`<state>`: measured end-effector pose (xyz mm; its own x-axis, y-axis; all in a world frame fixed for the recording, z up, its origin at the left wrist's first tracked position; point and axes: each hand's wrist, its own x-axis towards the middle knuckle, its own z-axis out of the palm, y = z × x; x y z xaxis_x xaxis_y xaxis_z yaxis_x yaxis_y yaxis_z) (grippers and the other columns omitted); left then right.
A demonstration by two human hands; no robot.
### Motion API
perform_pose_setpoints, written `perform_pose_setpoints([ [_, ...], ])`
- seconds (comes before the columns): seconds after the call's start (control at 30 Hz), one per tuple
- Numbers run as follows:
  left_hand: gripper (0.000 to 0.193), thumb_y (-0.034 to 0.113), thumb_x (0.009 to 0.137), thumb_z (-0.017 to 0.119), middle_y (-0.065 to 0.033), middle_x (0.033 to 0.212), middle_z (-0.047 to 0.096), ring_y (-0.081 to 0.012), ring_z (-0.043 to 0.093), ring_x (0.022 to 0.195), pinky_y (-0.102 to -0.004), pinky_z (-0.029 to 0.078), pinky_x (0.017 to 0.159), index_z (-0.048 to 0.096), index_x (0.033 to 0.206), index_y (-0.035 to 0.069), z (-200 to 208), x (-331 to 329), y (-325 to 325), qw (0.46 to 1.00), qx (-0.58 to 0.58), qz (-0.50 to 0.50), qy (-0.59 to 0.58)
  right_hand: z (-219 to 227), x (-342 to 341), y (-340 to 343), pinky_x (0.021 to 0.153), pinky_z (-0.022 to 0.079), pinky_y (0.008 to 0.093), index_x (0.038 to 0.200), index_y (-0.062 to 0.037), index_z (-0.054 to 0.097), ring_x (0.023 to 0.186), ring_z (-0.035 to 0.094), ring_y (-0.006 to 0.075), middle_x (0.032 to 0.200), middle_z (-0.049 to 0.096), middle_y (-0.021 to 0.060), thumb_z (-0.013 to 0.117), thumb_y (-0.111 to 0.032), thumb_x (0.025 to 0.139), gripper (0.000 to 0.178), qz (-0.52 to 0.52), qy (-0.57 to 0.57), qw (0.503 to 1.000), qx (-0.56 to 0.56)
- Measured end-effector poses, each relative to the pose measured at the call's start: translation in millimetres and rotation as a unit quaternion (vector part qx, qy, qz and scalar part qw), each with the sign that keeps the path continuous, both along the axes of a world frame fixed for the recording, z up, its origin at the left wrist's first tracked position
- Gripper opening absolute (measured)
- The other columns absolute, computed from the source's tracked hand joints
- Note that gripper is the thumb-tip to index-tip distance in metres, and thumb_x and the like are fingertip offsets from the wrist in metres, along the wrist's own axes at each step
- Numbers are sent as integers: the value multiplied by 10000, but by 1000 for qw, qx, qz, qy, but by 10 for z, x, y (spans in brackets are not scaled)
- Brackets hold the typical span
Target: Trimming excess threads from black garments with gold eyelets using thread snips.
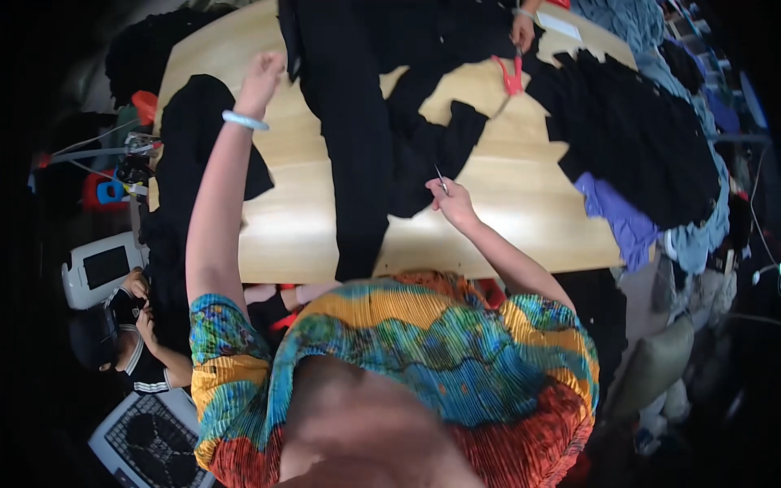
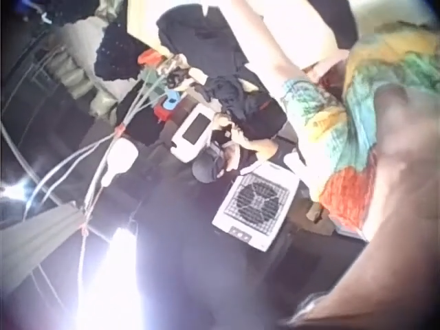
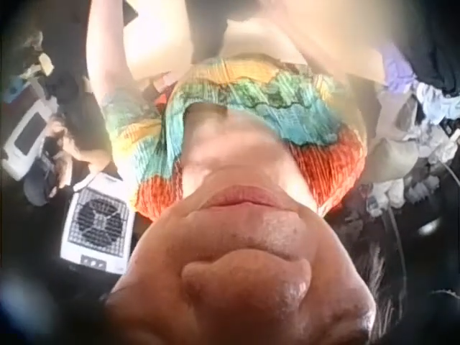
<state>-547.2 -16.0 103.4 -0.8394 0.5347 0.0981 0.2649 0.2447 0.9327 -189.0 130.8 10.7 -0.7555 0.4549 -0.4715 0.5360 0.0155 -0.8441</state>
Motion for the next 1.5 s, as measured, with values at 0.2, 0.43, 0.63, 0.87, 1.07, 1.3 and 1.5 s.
perform_pose_setpoints([
  [0.2, 423, 269, 759, 572, -252, 966, 507, -370, 486, 930, -389, 379, 824, 457, 998, -60, -1398, 1808, -686, 979, -187, 83, -6, -460, 732, -153, 576, 397, 240, 915, -44, 576, 589, 504, 107, 640, 570, 49, 446, -250, 847, 253, 54, -96, 991, 74],
  [0.43, 332, 155, 707, 596, -218, 948, 489, -365, 486, 881, -377, 404, 776, 451, 951, -15, -1755, 3587, -1818, 968, -221, 112, -49, -482, 504, -388, 594, 416, 234, 882, -34, 582, 605, 531, 117, 631, 572, 49, 444, -274, 852, 279, 139, -95, 985, 40],
  [0.63, 312, 232, 725, 593, -190, 892, 518, -317, 547, 791, -365, 442, 701, 484, 926, 19, -1397, 4219, -1985, 923, -317, 144, -162, -483, -33, -514, 654, 440, 309, 880, -53, 583, 694, 585, 241, 742, 601, 132, 471, -279, 830, 257, 248, 38, 957, 149],
  [0.87, 319, 325, 736, 564, -169, 806, 582, -303, 569, 757, -383, 448, 673, 554, 883, 43, -1173, 4690, -1681, 912, -294, 185, -220, -697, 52, -442, 734, 427, 402, 968, -85, 559, 845, 540, 330, 932, 558, 166, 460, -153, 761, 240, 380, 49, 857, 344],
  [1.07, 249, 266, 729, 547, -160, 804, 581, -315, 555, 766, -386, 434, 681, 548, 843, 44, -1333, 5181, -1578, 902, -228, 263, -256, -1075, 352, -113, 848, 403, 354, 1056, -91, 527, 1026, 483, 303, 1182, 449, 165, 464, -145, 759, 308, 489, 88, 769, 403],
  [1.3, 156, 184, 750, 544, -136, 796, 594, -256, 585, 734, -328, 457, 646, 566, 822, 47, -1157, 5822, -1943, 803, -102, 541, -229, -834, 87, -342, 715, 430, 394, 998, -70, 553, 839, 550, 346, 885, 583, 189, 437, -239, 794, 289, 578, 7, 692, 432],
  [1.5, 59, 31, 754, 505, -127, 764, 541, -252, 554, 658, -317, 447, 585, 549, 791, 17, -852, 6200, -2815, 635, -212, 739, 75, -784, -37, -467, 683, 440, 434, 964, -56, 550, 775, 564, 362, 833, 591, 196, 401, -264, 808, 299, 589, 0, 638, 496],
])
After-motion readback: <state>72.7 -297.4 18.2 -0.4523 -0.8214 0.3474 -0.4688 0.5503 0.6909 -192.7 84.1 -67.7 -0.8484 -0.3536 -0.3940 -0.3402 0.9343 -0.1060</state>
